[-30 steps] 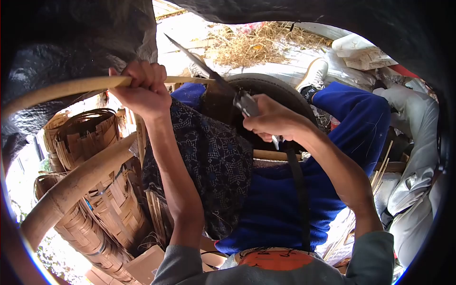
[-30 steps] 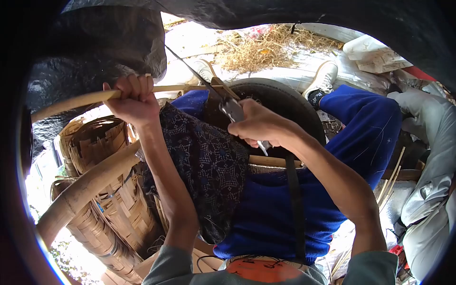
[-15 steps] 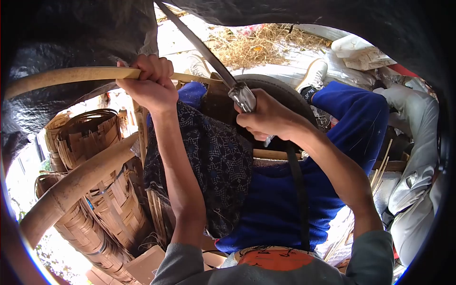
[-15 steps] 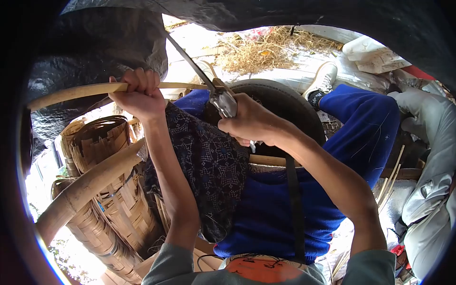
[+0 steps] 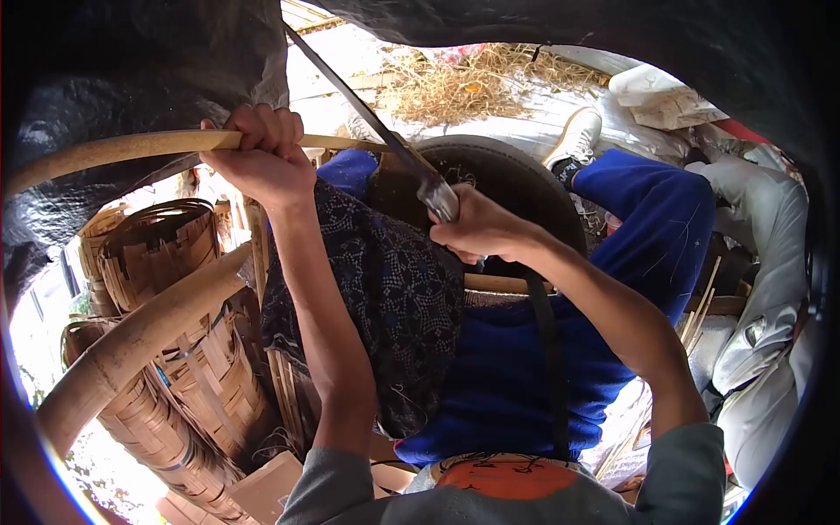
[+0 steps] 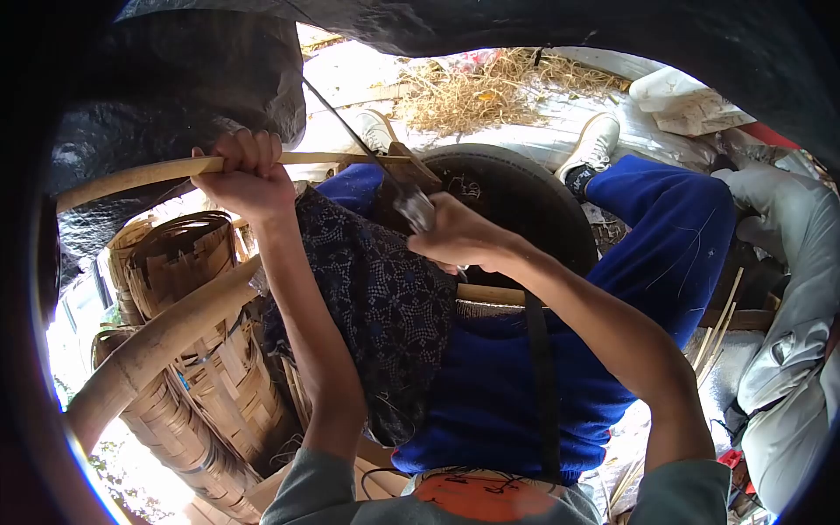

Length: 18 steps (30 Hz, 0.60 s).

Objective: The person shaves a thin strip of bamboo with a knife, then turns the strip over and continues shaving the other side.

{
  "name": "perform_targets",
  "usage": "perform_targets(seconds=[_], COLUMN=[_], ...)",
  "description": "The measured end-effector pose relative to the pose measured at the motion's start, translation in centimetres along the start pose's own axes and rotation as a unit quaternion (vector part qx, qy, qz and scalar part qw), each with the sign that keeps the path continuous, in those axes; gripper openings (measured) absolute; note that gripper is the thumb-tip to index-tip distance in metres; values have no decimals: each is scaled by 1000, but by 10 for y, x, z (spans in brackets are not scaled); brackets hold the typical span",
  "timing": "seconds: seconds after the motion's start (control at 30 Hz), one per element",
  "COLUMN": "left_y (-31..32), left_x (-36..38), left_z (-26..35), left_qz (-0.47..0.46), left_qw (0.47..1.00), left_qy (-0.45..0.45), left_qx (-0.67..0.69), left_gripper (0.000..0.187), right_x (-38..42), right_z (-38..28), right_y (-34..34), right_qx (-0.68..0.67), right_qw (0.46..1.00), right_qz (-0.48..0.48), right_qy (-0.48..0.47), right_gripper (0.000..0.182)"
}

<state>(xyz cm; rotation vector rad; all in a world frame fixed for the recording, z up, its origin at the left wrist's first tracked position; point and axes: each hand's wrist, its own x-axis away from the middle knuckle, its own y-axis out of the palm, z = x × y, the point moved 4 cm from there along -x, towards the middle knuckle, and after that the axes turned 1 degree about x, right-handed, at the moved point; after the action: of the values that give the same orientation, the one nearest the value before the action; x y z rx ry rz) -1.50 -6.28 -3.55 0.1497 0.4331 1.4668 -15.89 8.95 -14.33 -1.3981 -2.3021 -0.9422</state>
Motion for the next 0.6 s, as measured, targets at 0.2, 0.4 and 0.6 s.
perform_targets(seconds=[0.2,0.4,0.6], left_y=[-6,-1,4], left_x=[-2,-3,-4], left_z=[-2,-1,0], left_qz=[0,0,-8], left_qw=[1000,1000,1000], left_qy=[9,-2,-7], left_qx=[0,-3,7], left_gripper=[57,56,55], right_x=[-11,1,-23], right_z=[30,-13,63], right_y=[-24,-13,-23], right_qx=[62,-45,45], right_qw=[993,998,994], right_qz=[77,19,47], right_qy=[63,-43,92], right_gripper=[12,14,11])
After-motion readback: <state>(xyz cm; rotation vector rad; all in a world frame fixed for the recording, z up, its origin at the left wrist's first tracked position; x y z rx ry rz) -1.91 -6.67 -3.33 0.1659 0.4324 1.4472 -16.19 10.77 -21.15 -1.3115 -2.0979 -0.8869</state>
